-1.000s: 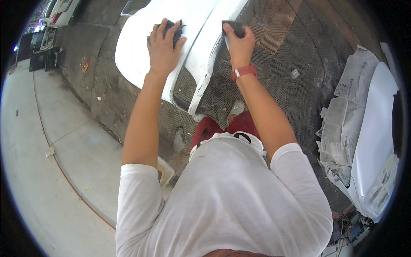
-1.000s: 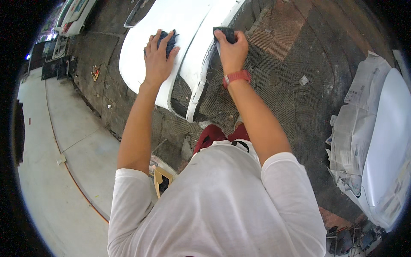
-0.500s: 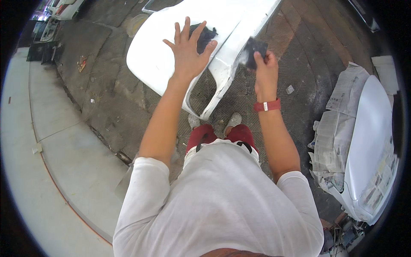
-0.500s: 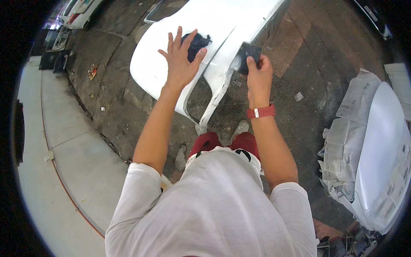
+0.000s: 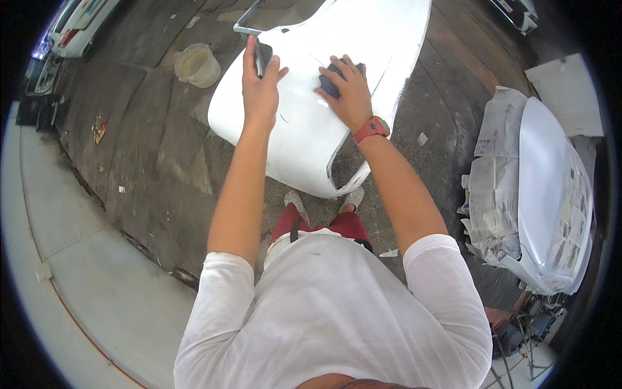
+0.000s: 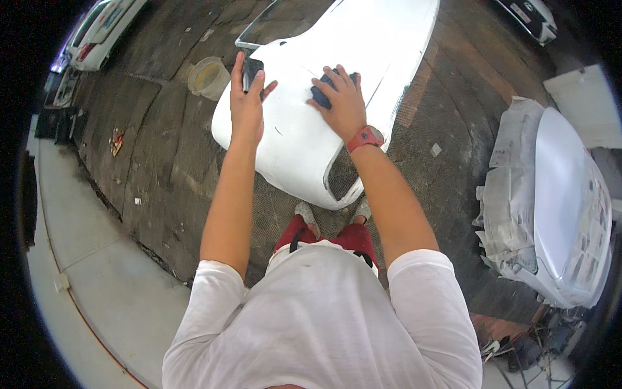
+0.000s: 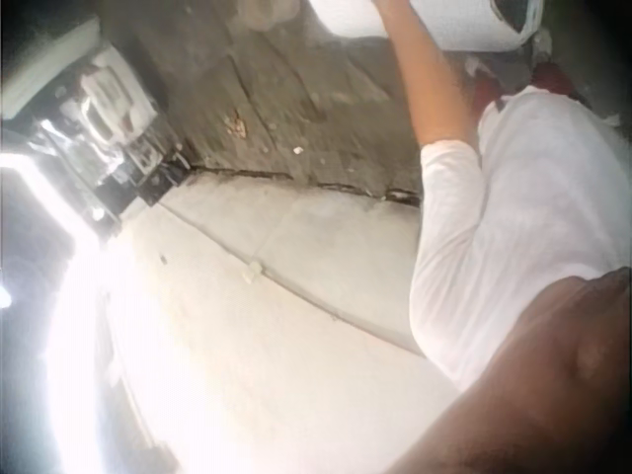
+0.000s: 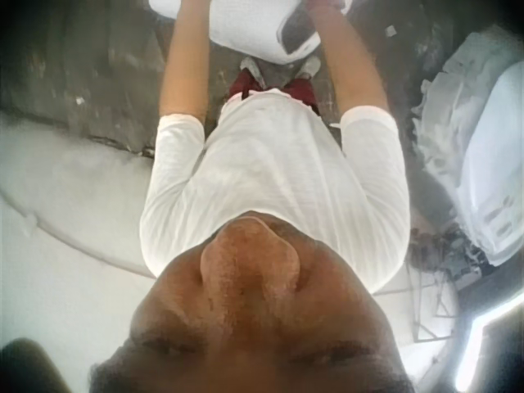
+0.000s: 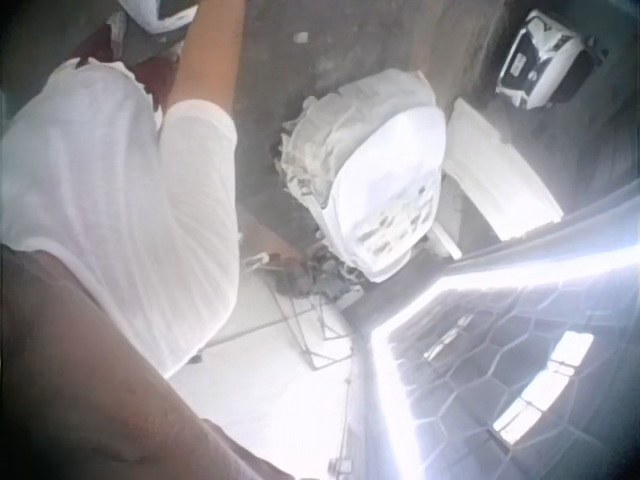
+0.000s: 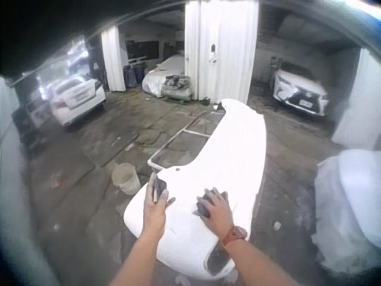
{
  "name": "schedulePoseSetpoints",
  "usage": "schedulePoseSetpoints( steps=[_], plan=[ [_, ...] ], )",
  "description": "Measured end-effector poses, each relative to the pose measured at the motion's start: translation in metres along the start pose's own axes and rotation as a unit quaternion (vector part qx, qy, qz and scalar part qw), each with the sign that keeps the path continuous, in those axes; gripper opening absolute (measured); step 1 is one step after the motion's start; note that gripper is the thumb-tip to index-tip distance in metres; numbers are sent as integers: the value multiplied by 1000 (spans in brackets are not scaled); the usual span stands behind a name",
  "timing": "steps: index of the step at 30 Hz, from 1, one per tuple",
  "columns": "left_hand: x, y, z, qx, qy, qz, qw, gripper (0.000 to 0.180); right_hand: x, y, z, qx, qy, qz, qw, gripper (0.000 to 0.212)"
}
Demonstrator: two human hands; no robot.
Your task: The person wipes the surface of a white car bumper with a dark cloth, repeatedly dipping the cloth into a bucket of water and continuing to wipe different areas of the bumper. The person moves around the bumper to reach various sections while maintaining contact with the surface.
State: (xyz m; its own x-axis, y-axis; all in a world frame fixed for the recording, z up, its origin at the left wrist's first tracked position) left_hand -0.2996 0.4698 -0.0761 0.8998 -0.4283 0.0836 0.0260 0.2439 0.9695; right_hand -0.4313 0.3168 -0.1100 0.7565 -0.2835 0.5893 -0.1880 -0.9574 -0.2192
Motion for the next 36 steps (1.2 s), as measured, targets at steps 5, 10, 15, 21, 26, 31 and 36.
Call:
schedulePoseSetpoints(
  steps=[5, 10, 15, 21, 26, 31, 36],
  plan=[
    [30, -18, 24, 410, -103, 219, 879, 60, 33, 58, -29, 252, 312, 390, 829, 21],
    [-63, -97, 99, 639, -282, 331, 635, 61, 94, 64, -4, 125, -48, 339, 931, 51],
    [-50, -87, 90, 524, -405, 393, 638, 62, 54, 133, -1, 9, -19, 292, 956, 52],
    [34, -78, 126, 613, -161, 350, 690, 65, 25, 141, 22, -8, 79, 268, 960, 47],
    [-82, -108, 56, 580, -337, 294, 681, 67, 22, 129, 14, -89, 113, 307, 941, 46],
    [81, -62, 59, 626, -85, 307, 712, 65, 35, 112, 20, -111, 101, 258, 954, 46],
    [-15, -85, 24, 594, -172, 261, 741, 70, 23, 122, 14, -111, 105, 254, 955, 43]
  ],
)
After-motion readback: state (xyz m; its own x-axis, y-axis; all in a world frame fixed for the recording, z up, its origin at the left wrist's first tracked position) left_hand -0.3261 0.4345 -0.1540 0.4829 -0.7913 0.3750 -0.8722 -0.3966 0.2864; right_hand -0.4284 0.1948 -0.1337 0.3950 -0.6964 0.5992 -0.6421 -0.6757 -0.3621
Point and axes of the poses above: each hand's wrist, its own x-axis towards the middle knuckle, its own z-axis out of the palm, y = z × x, the point moved 8 cm from there along x, towards the middle knuckle, and after that the axes turned 3 degrees about y, right-handed, at the moved point
